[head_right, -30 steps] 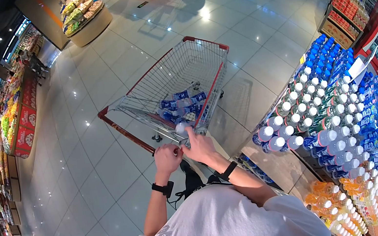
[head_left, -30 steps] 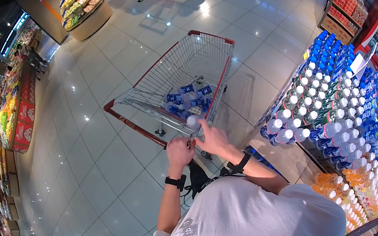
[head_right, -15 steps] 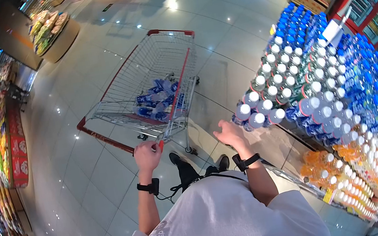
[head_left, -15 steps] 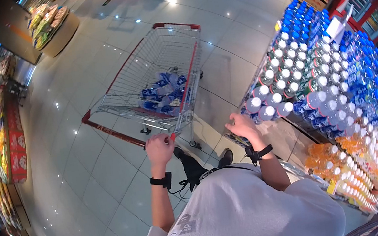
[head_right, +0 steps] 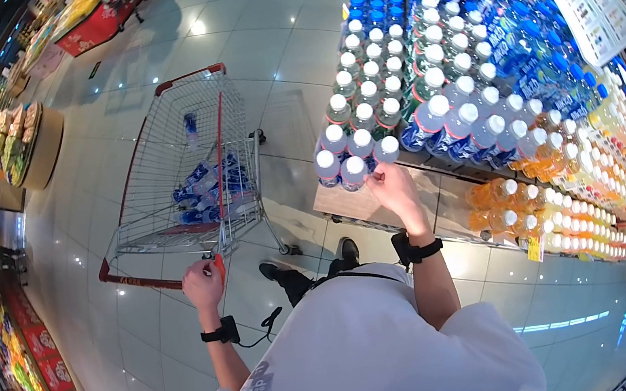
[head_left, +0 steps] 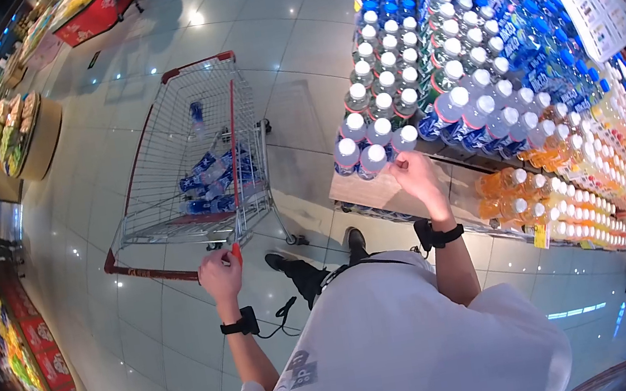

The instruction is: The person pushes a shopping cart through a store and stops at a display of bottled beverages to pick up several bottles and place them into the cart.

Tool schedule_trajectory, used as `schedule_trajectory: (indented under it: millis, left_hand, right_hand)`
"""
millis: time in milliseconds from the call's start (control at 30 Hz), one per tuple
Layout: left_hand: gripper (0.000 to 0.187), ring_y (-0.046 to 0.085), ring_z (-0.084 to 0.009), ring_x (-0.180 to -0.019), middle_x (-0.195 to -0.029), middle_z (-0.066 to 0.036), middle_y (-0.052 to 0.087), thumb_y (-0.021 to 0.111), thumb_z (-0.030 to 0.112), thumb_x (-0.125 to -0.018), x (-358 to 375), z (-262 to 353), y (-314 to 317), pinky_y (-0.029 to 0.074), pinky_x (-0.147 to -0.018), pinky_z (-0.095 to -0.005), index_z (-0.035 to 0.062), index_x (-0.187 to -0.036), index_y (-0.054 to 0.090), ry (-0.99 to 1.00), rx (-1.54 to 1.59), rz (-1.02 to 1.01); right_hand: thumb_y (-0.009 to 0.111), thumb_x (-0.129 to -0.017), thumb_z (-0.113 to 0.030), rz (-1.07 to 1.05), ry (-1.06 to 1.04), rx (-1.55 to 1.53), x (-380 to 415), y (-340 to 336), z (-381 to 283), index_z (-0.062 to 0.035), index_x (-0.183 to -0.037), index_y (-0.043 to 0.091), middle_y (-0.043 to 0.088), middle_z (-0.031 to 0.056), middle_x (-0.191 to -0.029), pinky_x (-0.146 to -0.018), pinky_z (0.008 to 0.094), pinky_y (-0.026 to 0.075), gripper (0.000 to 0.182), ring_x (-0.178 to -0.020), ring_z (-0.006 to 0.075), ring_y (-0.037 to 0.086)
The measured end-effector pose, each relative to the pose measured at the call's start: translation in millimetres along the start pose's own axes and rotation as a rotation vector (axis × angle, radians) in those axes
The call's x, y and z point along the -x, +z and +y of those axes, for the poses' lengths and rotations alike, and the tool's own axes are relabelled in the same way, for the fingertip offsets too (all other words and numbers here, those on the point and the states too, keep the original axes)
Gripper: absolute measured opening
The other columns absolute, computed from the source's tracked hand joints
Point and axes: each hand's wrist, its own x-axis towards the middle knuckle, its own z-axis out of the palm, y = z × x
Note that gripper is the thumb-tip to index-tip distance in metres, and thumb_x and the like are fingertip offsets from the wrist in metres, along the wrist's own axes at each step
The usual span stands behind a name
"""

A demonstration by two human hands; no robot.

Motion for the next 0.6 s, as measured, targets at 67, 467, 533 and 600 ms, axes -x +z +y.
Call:
schedule_trajectory:
  millis: [67,467,533,600]
  left_hand:
    - [0.011,0.071,-0.0344,-0.082,-0.080,-0.008,0.075,0.076,0.018,-0.088,-0.7,1.7,-1.7,0.055,-0.075,-0.0484,0.0081,-0.083,0.079,-0.014,0.011,-0.002]
    - [0.012,0.072,-0.0370,-0.081,-0.082,-0.011,0.076,0.076,0.018,-0.089,1.3,-1.4,0.4,0.057,-0.077,-0.0501,0.0077,-0.086,0.080,-0.039,-0.023,-0.013]
    - [0.012,0.073,-0.0368,-0.081,-0.083,-0.012,0.077,0.076,0.018,-0.090,1.4,-5.6,3.3,0.058,-0.076,-0.0496,0.0069,-0.088,0.081,-0.026,-0.041,-0.012]
    - [0.013,0.074,-0.0366,-0.081,-0.084,-0.013,0.078,0.075,0.018,-0.090,0.7,-6.8,3.6,0.059,-0.075,-0.0491,0.0062,-0.089,0.081,-0.017,-0.056,-0.006]
  right_hand:
    - [0.083,-0.091,-0.028,0.014,0.055,-0.039,-3.2,-6.8,9.0,-0.0003,-0.092,0.073,0.077,0.0175,-0.084,-0.076,0.0432,0.059,0.029,-0.078,0.0317,0.076]
    - [0.078,-0.089,-0.004,0.350,-0.210,-0.039,-17.5,-10.0,14.4,-0.0095,-0.146,0.059,0.059,0.0177,-0.140,-0.085,0.0477,0.062,0.061,-0.097,0.0383,0.074]
    - [0.078,-0.089,-0.004,0.331,-0.267,-0.041,-19.8,-10.5,11.7,-0.0107,-0.149,0.059,0.057,0.0165,-0.147,-0.087,0.0486,0.062,0.063,-0.100,0.0389,0.075]
    - [0.077,-0.090,-0.007,0.212,-0.168,0.037,-22.4,-11.3,6.5,-0.0114,-0.151,0.059,0.054,0.0129,-0.157,-0.090,0.0498,0.061,0.064,-0.105,0.0386,0.075]
